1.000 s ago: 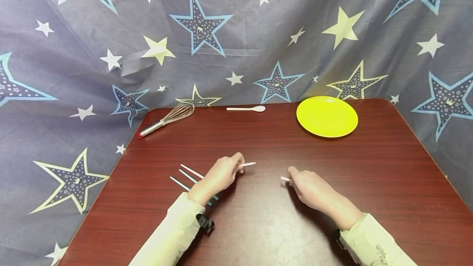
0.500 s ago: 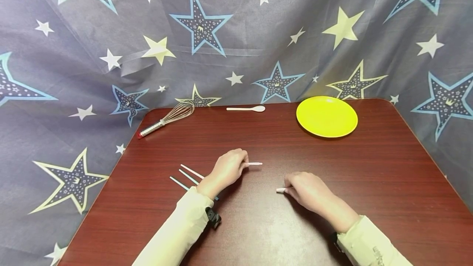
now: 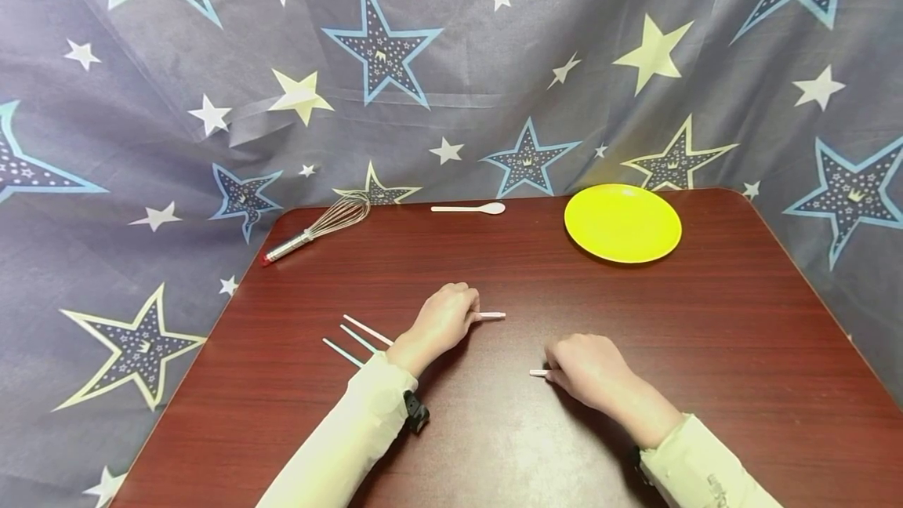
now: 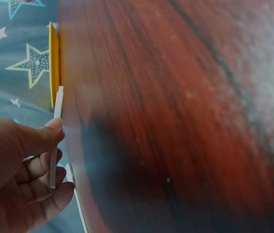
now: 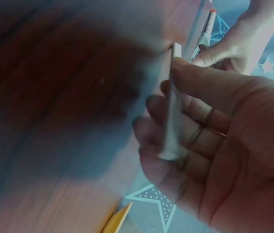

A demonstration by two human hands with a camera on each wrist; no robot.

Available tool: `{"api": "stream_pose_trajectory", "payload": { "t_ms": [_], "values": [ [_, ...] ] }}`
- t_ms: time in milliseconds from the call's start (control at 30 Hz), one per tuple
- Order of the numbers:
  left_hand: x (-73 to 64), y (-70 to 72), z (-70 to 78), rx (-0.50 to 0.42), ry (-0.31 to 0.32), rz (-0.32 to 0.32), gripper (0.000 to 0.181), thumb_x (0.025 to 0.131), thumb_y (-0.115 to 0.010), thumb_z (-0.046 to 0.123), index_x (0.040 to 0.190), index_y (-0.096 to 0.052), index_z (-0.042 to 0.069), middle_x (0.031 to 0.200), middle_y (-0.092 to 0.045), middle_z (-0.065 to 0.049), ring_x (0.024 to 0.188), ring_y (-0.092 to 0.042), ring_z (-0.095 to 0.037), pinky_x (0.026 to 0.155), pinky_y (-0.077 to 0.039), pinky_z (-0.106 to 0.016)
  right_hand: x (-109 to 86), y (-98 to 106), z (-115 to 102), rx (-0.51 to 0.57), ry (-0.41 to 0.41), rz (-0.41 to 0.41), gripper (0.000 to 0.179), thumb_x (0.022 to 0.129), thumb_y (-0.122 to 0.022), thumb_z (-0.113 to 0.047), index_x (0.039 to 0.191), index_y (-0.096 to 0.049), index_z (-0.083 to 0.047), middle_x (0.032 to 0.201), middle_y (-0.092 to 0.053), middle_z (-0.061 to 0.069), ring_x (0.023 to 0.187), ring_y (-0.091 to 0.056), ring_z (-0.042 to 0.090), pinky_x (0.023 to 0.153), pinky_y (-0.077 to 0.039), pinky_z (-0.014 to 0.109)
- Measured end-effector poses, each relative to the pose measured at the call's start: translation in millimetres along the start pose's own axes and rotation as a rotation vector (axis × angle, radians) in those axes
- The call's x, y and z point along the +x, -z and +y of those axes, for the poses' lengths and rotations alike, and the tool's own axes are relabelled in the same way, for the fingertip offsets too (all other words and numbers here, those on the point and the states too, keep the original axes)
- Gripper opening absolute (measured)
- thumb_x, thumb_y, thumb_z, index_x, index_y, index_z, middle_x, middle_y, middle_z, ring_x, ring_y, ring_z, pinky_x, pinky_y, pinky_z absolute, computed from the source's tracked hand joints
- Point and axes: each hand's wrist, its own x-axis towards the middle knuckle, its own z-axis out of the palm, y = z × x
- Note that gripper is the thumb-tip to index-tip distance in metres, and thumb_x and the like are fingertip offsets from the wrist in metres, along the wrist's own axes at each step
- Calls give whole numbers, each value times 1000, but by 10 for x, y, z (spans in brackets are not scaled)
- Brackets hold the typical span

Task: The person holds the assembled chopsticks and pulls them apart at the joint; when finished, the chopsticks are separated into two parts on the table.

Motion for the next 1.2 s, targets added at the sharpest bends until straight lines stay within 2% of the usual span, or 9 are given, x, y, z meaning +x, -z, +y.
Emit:
{"api": "stream_pose_trajectory", "payload": {
  "t_ms": [500,900,1200],
  "values": [
    [49,-27,48,23,-2,-50,23,84,-76,28,73,-58,18,75,-56,4,78,-58,-19,62,-47,-30,-1,-15,-4,25,-12,-87,38,75,-82,-26,63,-45,-24,60,-39,-13,54,-36,7,49,-34,30],
    [47,-42,69,61,-21,-64,20,82,-77,26,72,-62,17,76,-60,1,79,-61,-21,67,-50,-32,19,-30,2,29,-12,-95,38,73,-82,-26,63,-46,-23,59,-39,-13,54,-36,7,49,-34,30],
    [58,-39,67,46,-27,-66,21,82,-77,25,71,-62,16,74,-59,1,77,-61,-22,66,-50,-32,25,-43,10,29,-14,-99,38,74,-82,-26,63,-46,-24,60,-40,-12,54,-37,7,50,-35,30]
  ]
}}
